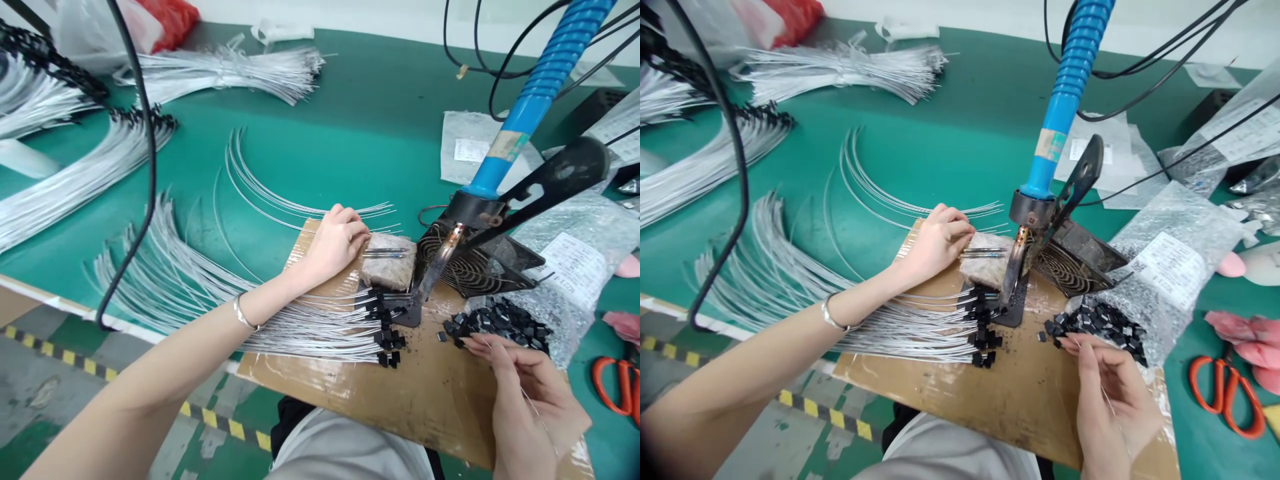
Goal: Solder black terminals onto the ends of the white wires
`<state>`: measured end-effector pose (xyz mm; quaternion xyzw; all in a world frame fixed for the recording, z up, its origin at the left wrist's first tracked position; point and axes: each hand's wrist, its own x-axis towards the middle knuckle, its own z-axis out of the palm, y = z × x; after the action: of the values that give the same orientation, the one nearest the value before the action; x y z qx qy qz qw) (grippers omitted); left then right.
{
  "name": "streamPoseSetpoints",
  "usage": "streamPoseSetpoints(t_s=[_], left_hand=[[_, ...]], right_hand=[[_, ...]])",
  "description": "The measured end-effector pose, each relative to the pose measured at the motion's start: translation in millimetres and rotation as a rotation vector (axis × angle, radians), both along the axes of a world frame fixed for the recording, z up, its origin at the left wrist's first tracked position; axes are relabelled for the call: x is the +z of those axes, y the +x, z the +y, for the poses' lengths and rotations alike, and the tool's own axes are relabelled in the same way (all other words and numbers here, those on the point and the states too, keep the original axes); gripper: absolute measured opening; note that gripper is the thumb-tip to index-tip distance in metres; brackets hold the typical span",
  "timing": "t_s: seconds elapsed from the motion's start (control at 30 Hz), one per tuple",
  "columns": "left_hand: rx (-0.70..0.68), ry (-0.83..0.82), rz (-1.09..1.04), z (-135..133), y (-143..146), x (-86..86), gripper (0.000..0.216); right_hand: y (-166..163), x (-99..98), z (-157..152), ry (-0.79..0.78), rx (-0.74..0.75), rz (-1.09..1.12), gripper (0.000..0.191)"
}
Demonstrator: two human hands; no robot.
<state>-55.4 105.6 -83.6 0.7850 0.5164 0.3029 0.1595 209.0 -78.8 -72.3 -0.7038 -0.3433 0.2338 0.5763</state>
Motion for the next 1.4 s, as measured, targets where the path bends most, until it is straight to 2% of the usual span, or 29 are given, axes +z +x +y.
streamPoseSetpoints(t_s=[0.13,0.23,0.33,0.43,0.53,0.6,0.67,0.83,0.97,1.1,1.23,1.4], left_hand=[[0.095,0.007,-0.128,1.5,-5.9,15.9,0.017],[0.164,0.009,-0.218,-3.4,-17.7,38.9,0.018],[0.181,-0.017,-0.238,-20.0,-31.1,65.9,0.017],[0.092,-0.173,-0.181,-44.3,-41.0,88.3,0.016],[-0.139,-0.513,-0.223,-65.2,-43.0,100.0,0.018],[-0.280,-0.717,-0.276,-74.1,-39.8,101.4,0.017],[-0.362,-0.849,-0.312,-79.7,-34.2,99.0,0.017],[-0.419,-0.944,-0.336,-86.1,-20.6,90.4,0.019],[-0.365,-0.972,-0.311,-88.6,-14.5,89.2,0.021],[-0.297,-0.931,-0.352,-92.0,-9.2,88.2,0.021],[-0.324,-0.940,-0.327,-94.3,-6.6,87.9,0.021],[-0.384,-1.022,-0.322,-91.4,-7.1,91.5,0.021]], right_hand=[[-1.0,0.2,-1.1,0.014,0.003,-0.017,0.028],[-1.8,-0.2,-1.8,0.027,-0.001,0.003,0.028],[-1.9,0.0,-1.2,0.051,-0.037,0.026,0.026],[-2.9,3.9,-2.8,0.092,-0.040,0.082,0.022],[-11.0,13.7,-10.8,0.063,0.082,0.112,0.026],[-22.6,22.8,-17.8,-0.029,0.204,0.148,0.031],[-37.6,31.8,-22.6,-0.131,0.328,0.219,0.029],[-65.2,42.2,-17.8,-0.220,0.583,0.381,0.021],[-67.0,36.0,-10.1,-0.217,0.604,0.351,0.028],[-67.9,28.3,-7.0,-0.206,0.652,0.403,0.030],[-71.6,25.6,-4.9,-0.280,0.623,0.505,0.028],[-70.9,21.3,-4.7,-0.259,0.667,0.569,0.021]])
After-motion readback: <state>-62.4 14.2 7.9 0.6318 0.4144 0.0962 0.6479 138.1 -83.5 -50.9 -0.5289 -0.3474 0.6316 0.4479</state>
